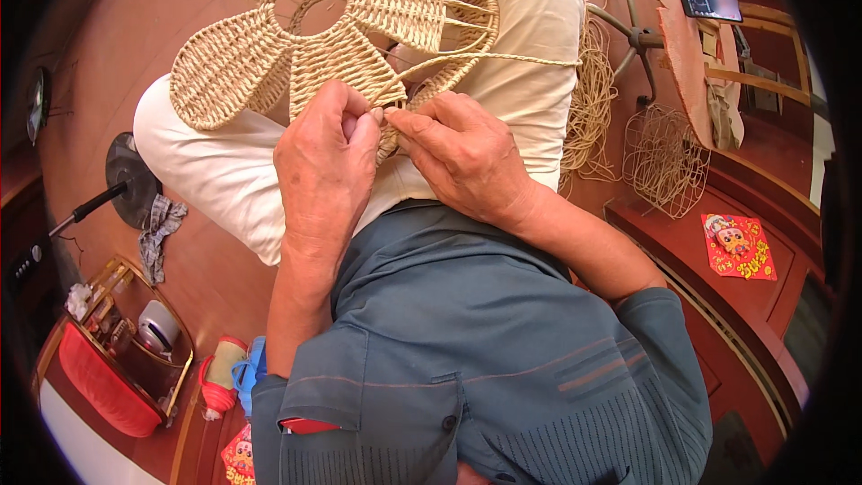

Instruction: Weaving a floral-shaped decorative item using dried plant fibers.

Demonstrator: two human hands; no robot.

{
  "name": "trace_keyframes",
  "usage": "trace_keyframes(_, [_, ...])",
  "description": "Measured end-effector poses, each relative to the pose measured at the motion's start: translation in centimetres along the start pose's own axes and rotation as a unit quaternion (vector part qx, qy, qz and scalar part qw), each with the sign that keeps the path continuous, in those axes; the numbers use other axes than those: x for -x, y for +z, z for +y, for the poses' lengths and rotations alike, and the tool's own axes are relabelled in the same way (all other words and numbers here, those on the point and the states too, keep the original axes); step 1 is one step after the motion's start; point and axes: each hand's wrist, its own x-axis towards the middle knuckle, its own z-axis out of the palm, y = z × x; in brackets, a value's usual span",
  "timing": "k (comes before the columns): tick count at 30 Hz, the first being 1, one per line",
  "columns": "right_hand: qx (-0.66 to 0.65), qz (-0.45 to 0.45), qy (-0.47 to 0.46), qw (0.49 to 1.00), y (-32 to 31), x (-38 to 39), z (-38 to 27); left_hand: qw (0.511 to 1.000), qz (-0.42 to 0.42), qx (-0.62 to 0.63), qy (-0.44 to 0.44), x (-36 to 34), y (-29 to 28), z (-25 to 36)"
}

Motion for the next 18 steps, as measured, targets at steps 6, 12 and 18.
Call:
trace_keyframes(6, [0.019, -0.038, -0.012, 0.999, 0.5, 0.1, -0.5, 0.991, 0.002, 0.121, -0.063, -0.1, -0.9, -0.3])
trace_keyframes(12, [0.014, -0.055, 0.002, 0.998, 0.0, -1.0, -0.9, 0.952, 0.133, 0.264, -0.083, 1.9, -2.7, -3.4])
trace_keyframes(18, [0.048, -0.105, 0.010, 0.993, -0.1, -1.7, -1.1, 0.822, -0.052, 0.519, -0.228, 3.1, -0.4, -5.3])
